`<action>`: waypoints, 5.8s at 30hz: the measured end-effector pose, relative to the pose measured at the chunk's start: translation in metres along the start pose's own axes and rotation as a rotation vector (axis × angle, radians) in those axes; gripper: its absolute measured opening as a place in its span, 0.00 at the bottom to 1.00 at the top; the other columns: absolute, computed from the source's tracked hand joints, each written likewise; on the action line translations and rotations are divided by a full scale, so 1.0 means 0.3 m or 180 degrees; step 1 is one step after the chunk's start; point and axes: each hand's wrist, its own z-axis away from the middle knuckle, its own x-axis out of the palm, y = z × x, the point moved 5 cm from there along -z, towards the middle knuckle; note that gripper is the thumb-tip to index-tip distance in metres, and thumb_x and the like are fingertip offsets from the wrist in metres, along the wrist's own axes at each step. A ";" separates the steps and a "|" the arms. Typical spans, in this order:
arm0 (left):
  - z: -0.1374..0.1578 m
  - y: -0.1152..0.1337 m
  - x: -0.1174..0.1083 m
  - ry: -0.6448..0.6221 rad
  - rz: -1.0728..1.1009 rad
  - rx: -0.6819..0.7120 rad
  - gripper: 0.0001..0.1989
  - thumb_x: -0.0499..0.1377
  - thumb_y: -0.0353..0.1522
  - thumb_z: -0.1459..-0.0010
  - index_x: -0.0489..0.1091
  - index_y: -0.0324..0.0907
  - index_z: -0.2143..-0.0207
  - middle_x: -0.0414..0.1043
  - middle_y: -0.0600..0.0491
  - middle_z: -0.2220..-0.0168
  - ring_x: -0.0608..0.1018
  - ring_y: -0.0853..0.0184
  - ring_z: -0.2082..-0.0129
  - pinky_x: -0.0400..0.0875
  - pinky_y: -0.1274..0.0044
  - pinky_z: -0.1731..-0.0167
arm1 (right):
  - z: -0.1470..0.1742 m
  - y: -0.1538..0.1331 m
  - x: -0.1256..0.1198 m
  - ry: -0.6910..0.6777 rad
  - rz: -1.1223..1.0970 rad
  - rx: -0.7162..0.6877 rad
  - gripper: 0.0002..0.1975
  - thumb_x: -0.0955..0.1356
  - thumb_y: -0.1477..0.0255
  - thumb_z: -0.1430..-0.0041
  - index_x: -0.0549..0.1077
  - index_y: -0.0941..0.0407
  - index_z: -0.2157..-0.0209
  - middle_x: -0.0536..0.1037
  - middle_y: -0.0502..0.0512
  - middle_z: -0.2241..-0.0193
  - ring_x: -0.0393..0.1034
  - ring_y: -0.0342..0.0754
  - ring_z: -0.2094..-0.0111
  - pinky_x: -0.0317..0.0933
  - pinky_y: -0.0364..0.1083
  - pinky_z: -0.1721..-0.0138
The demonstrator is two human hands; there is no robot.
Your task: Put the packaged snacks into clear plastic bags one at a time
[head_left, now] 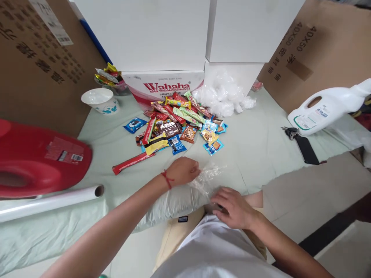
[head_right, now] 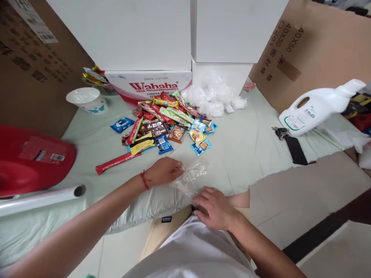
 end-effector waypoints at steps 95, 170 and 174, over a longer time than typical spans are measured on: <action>0.195 -0.101 0.069 0.0993 -0.1185 -0.1284 0.15 0.53 0.21 0.40 0.78 0.36 0.58 0.76 0.38 0.55 0.76 0.52 0.51 0.74 0.66 0.53 | -0.287 -0.114 0.295 -0.0436 0.0716 -0.0016 0.28 0.65 0.64 0.28 0.63 0.54 0.30 0.67 0.62 0.32 0.50 0.62 0.27 0.37 0.70 0.27; 0.174 -0.221 0.107 0.2743 0.0401 -0.1437 0.24 0.49 0.17 0.47 0.76 0.39 0.53 0.77 0.44 0.46 0.75 0.58 0.40 0.69 0.63 0.35 | -0.274 -0.161 0.246 -0.0814 0.0188 -0.0022 0.31 0.71 0.72 0.36 0.68 0.60 0.33 0.67 0.69 0.33 0.54 0.64 0.29 0.48 0.69 0.28; 0.175 -0.215 0.134 0.2716 0.0118 -0.1147 0.25 0.50 0.18 0.45 0.76 0.37 0.50 0.77 0.43 0.42 0.73 0.58 0.36 0.65 0.62 0.31 | -0.322 -0.091 0.066 -0.1031 -0.0552 -0.0004 0.22 0.62 0.77 0.32 0.77 0.50 0.42 0.82 0.55 0.48 0.74 0.52 0.45 0.68 0.54 0.41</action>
